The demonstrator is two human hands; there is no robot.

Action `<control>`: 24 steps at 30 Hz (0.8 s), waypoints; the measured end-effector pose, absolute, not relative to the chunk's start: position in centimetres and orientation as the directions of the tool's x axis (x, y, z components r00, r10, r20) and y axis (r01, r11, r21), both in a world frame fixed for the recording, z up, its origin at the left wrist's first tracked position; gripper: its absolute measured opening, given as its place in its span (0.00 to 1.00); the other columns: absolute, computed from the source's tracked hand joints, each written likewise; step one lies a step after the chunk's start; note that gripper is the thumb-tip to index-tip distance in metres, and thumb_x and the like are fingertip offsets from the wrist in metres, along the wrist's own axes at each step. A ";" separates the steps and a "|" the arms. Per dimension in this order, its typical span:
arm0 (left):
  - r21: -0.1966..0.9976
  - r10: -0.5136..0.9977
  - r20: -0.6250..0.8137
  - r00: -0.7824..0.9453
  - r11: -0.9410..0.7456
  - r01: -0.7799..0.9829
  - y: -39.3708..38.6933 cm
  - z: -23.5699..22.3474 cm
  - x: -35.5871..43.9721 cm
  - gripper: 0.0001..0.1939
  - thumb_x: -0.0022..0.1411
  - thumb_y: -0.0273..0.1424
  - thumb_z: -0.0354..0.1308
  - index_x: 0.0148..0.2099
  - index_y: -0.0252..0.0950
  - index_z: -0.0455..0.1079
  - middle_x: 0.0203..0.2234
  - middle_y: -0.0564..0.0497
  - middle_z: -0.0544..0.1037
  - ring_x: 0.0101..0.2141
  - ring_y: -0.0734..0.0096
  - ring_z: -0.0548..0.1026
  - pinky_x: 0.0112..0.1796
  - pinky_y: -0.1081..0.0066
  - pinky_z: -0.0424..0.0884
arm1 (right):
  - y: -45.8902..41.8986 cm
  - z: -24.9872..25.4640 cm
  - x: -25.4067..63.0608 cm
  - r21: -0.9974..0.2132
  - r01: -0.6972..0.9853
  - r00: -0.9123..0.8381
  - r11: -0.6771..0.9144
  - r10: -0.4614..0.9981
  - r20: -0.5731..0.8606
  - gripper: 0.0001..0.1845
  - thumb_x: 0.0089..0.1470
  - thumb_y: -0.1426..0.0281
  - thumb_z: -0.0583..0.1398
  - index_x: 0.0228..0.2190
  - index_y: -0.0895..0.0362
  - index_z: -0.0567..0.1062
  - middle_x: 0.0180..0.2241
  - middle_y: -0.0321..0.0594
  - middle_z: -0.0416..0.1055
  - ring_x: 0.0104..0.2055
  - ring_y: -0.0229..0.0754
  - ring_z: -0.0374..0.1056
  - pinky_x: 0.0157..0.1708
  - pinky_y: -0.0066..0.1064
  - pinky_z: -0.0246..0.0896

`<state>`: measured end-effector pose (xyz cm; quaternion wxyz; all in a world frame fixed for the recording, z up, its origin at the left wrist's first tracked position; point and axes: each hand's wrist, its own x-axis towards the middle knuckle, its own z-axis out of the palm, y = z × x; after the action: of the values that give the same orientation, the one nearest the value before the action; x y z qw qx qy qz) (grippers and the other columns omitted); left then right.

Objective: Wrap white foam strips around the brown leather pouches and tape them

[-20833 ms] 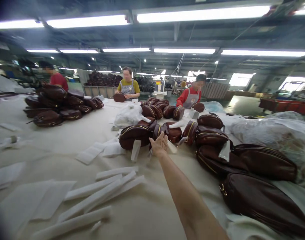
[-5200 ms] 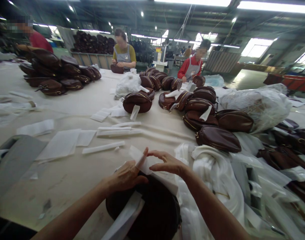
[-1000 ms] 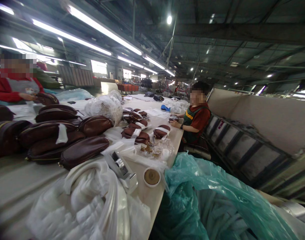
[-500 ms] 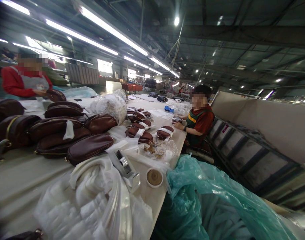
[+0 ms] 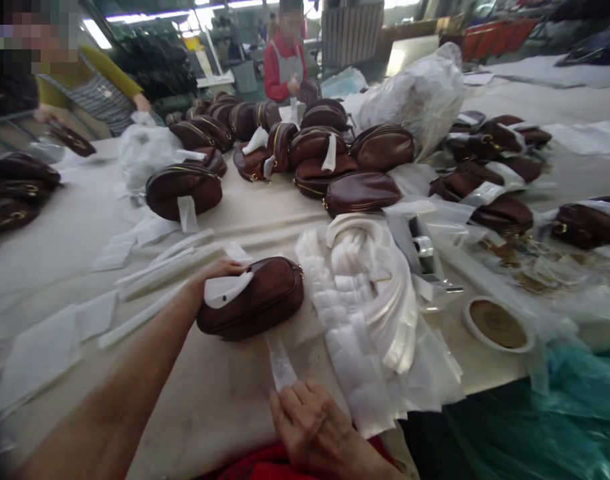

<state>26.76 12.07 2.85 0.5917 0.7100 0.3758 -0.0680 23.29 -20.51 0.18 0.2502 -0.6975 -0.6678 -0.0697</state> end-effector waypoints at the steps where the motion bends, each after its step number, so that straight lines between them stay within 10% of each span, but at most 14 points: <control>1: 0.764 0.448 -0.572 0.687 -0.014 0.645 12.3 2.4 26.9 0.10 0.60 0.31 0.59 0.31 0.29 0.68 0.22 0.54 0.71 0.22 0.78 0.68 0.26 0.75 0.67 | -20.7 0.4 23.2 -0.263 0.963 0.078 0.054 0.881 0.466 0.14 0.56 0.82 0.48 0.39 0.65 0.71 0.24 0.39 0.66 0.25 0.39 0.60 0.26 0.32 0.53; 8: 0.769 0.430 -0.568 0.702 -0.027 0.639 12.2 1.4 27.6 0.10 0.46 0.31 0.66 0.23 0.30 0.70 0.15 0.53 0.70 0.17 0.75 0.65 0.21 0.74 0.59 | -20.1 2.4 23.2 -0.189 0.953 -0.114 0.237 0.858 0.501 0.07 0.53 0.81 0.53 0.31 0.63 0.71 0.20 0.34 0.62 0.22 0.37 0.57 0.20 0.31 0.47; 18: 0.843 0.418 -0.516 0.747 0.091 0.531 12.7 0.3 26.9 0.13 0.38 0.34 0.68 0.24 0.31 0.70 0.17 0.51 0.72 0.19 0.74 0.66 0.21 0.74 0.61 | -21.8 2.7 24.4 -0.814 0.568 0.286 -0.121 0.956 0.057 0.22 0.47 0.75 0.59 0.47 0.58 0.69 0.35 0.42 0.71 0.35 0.39 0.68 0.33 0.27 0.64; 24: 0.918 0.402 -0.396 0.825 0.160 0.363 12.8 2.2 24.2 0.19 0.38 0.39 0.69 0.30 0.31 0.71 0.20 0.52 0.71 0.19 0.75 0.66 0.22 0.75 0.60 | -21.2 0.9 26.3 -0.879 0.419 0.581 -0.227 0.811 0.068 0.11 0.57 0.70 0.54 0.40 0.58 0.72 0.33 0.42 0.70 0.31 0.37 0.69 0.33 0.28 0.68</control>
<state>24.18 12.81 2.16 0.7020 0.6480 0.2951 0.0139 26.32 -21.20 0.91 0.4699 -0.7549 -0.4073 0.2085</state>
